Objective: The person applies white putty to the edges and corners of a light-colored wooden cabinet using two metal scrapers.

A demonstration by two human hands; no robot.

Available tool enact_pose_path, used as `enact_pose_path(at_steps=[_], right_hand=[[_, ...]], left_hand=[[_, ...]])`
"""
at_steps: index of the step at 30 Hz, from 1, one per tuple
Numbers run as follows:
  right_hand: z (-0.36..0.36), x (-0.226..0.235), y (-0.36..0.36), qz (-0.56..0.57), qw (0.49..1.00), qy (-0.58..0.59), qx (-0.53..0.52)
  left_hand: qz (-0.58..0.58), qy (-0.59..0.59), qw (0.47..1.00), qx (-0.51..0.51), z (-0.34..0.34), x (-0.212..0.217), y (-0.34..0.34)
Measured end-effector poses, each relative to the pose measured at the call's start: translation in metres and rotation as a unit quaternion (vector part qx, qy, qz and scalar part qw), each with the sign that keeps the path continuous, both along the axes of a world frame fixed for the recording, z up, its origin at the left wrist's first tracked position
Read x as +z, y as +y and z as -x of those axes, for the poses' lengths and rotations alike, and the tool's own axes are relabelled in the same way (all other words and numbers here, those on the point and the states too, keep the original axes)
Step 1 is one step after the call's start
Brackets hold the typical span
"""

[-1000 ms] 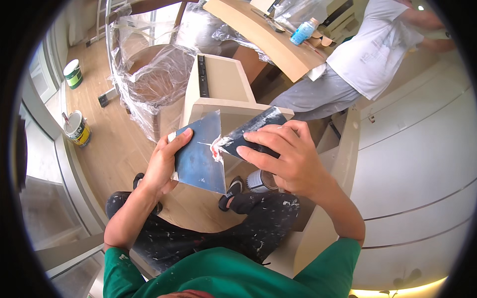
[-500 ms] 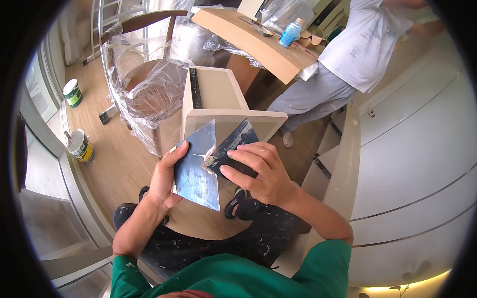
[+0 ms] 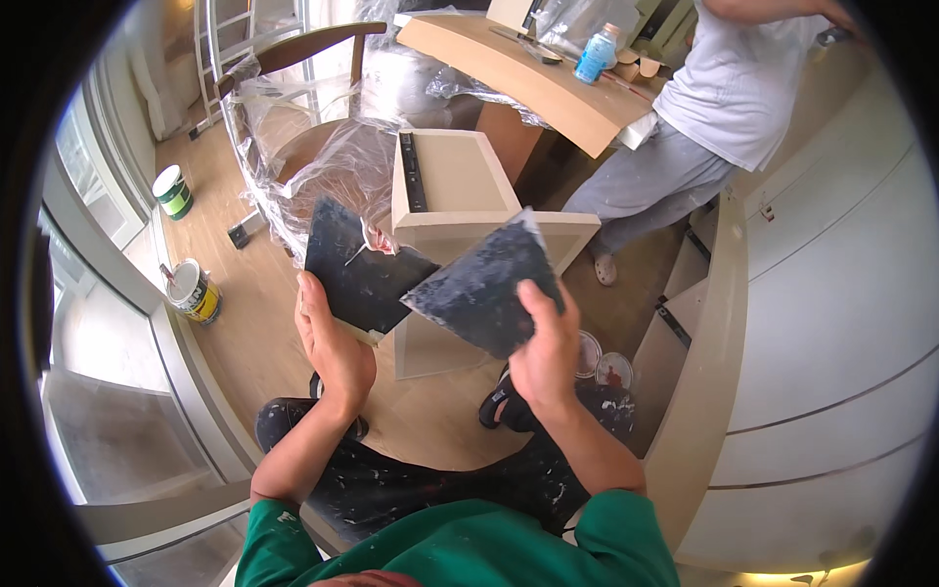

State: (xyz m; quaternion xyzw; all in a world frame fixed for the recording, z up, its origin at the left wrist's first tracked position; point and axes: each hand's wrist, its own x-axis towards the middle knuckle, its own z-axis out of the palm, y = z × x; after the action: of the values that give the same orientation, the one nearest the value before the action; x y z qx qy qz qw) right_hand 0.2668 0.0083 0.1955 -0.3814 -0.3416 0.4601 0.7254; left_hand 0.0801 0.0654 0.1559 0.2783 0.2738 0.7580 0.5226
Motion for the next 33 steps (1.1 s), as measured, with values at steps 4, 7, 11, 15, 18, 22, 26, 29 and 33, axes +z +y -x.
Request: enact_pose_path(at_steps=[4,7,11,15,18,22,26,29,33], right_hand=[[0.016,-0.015,0.009,0.024,0.999,0.015,0.016],[0.016,-0.019,0.010,0.013,1.000,-0.015,-0.014],[0.012,-0.012,0.009,0.035,0.999,0.011,-0.016],[-0.015,-0.008,0.010,0.001,0.997,0.078,0.019],[-0.034,0.023,-0.001,-0.076,0.988,0.137,0.019],[-0.060,0.015,-0.035,-0.186,0.971,-0.125,-0.088],[-0.041,0.021,-0.038,-0.407,0.697,-0.589,0.033],[-0.026,0.012,-0.039,-0.404,0.603,-0.684,0.072],[-0.045,0.026,-0.021,-0.302,0.549,-0.776,0.067]], left_hand=[[-0.070,0.173,0.983,-0.004,0.001,-0.011,-0.009],[-0.034,0.227,0.973,-0.039,-0.006,0.008,-0.026],[-0.101,0.294,0.950,-0.040,-0.003,-0.003,-0.027],[-0.083,0.289,0.941,-0.157,-0.010,-0.005,-0.038],[0.012,0.228,0.929,-0.292,-0.020,-0.021,-0.025],[0.206,-0.096,0.841,-0.491,-0.022,-0.005,-0.013],[0.215,-0.200,0.765,-0.574,-0.015,0.002,-0.015],[0.195,-0.213,0.779,-0.557,-0.018,0.004,-0.021],[0.170,-0.154,0.842,-0.488,-0.017,0.005,-0.021]])
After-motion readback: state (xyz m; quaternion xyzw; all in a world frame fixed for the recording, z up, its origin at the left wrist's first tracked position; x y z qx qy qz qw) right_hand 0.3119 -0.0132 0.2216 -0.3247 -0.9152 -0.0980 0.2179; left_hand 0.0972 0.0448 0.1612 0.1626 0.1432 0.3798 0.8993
